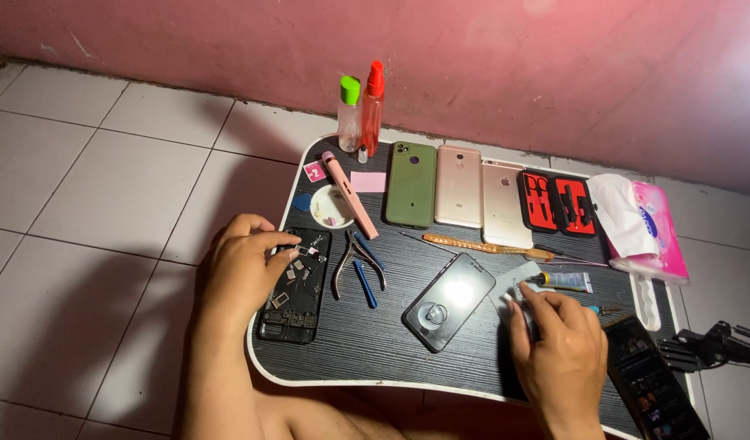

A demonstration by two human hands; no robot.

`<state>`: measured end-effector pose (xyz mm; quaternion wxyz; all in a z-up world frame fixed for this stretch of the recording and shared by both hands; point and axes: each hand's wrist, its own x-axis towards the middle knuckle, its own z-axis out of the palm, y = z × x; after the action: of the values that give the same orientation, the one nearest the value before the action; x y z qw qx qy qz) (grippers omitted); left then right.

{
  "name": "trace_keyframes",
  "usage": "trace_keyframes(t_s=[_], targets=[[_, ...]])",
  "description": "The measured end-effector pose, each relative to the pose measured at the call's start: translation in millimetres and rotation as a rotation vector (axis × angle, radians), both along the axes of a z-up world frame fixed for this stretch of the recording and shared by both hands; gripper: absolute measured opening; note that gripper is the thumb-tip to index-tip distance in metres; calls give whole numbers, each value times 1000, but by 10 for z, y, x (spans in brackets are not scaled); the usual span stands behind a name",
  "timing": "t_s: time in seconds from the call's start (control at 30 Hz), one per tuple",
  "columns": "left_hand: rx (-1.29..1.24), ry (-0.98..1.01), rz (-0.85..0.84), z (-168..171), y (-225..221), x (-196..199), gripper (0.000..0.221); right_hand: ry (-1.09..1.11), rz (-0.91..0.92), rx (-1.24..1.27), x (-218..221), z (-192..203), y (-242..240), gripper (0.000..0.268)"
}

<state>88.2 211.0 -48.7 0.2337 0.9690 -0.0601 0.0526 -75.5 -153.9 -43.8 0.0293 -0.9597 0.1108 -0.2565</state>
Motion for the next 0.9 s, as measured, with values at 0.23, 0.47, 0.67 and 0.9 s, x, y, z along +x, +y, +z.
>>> trace_keyframes(t_s=[0.23,0.47,0.67,0.9], targets=[[-23,50,-28,63,34,28,13,-65,359,229,546,520,732,33],[-233,147,-62,244,127,-43,13,243,735,177,1417,545,1629,12],[-426,167,2,366,261,-97,15,333,784,6,1841,269,1816,17],[-507,248,66,407,284,-109,16,412,647,-192,1891,255,1976,28]])
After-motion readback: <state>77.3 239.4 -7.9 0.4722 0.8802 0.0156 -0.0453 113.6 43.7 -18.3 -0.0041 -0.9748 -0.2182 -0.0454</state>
